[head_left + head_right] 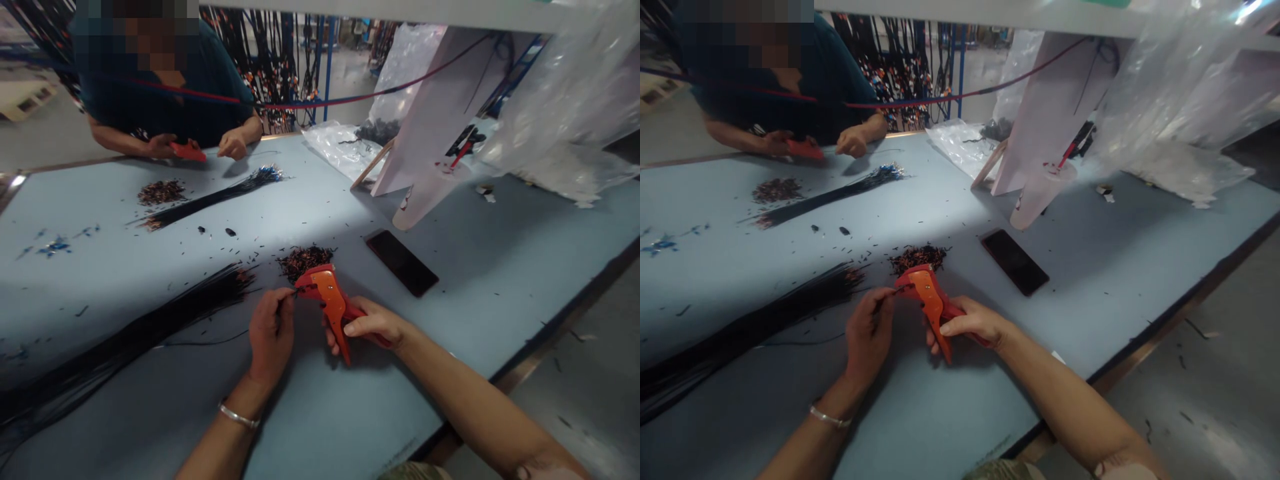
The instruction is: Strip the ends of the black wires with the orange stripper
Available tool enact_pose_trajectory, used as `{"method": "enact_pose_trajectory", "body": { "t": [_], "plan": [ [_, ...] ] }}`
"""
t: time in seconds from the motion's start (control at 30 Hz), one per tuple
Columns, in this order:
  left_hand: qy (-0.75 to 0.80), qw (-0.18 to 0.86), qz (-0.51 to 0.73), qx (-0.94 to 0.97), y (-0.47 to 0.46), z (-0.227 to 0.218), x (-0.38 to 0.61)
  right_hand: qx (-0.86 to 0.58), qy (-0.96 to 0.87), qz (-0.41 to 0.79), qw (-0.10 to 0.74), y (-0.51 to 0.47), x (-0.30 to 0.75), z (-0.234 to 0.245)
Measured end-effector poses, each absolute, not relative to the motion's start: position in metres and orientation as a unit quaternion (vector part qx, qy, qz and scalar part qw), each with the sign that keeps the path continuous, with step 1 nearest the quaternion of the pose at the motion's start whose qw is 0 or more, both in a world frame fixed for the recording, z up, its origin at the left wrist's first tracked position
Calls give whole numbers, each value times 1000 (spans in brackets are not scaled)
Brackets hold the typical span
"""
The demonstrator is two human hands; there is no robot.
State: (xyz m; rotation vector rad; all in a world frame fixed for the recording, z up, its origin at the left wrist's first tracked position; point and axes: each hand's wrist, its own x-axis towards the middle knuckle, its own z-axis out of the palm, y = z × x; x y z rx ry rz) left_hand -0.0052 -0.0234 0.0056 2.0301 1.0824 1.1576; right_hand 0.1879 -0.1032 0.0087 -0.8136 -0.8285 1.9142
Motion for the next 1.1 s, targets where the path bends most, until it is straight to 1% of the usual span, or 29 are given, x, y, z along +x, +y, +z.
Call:
{"method": "enact_pose_trajectory", "body": {
  "t": [0.43,1.1],
  "plan": [
    [397,277,432,761,-25,6,-6,-318,-351,771,425,-103,189,7],
    [348,205,448,798,-27,9,-7,-311,-354,784,404,-104,192,8]
  ]
}}
